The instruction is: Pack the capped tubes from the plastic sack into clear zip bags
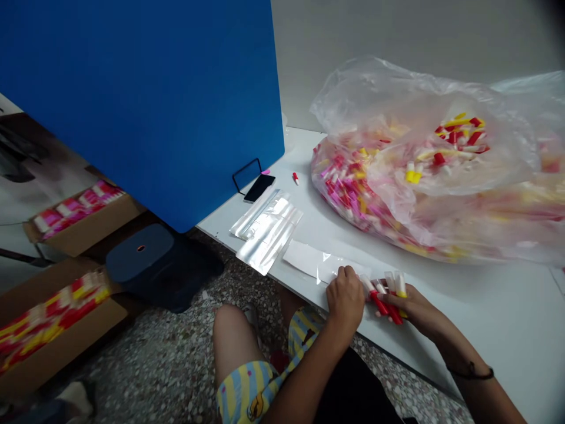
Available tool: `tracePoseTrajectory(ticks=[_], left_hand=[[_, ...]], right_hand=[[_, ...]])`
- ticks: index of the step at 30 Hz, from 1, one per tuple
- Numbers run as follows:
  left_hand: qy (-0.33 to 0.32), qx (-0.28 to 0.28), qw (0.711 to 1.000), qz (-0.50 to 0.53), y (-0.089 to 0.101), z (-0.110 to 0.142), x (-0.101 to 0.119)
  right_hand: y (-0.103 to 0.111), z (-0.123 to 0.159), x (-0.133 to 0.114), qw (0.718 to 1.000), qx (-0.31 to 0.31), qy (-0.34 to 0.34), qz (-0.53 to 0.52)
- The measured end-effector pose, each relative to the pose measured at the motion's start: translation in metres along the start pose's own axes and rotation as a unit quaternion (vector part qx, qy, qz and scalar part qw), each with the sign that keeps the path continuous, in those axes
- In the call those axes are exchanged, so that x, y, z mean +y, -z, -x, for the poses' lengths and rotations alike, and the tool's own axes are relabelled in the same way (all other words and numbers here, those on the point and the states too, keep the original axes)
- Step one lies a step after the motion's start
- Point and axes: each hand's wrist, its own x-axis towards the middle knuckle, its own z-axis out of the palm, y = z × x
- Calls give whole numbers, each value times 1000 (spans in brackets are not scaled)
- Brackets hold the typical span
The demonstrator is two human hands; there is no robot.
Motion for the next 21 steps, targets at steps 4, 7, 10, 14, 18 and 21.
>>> tracePoseTrajectory(ticks=[4, 7, 10, 14, 18, 21], left_hand=[[2, -36, 999, 7, 4, 2, 12], [-6, -47, 999, 27, 4, 2, 12], [-54, 9, 998, 30, 2, -1, 0], [-141, 70, 987, 43, -2, -4, -27], [-171, 34, 983, 54, -8, -3, -41], [-169, 41, 984, 47, -9, -2, -42]], right_hand=[[6, -9, -5, 999, -4, 26, 37], [6, -20, -11, 995, 14, 64, 77], [3, -30, -18, 989, 29, 80, 121], [-2, -41, -22, 988, 0, 70, 139], [-1, -51, -24, 979, 17, 95, 178], [4, -55, -29, 969, 18, 121, 216]])
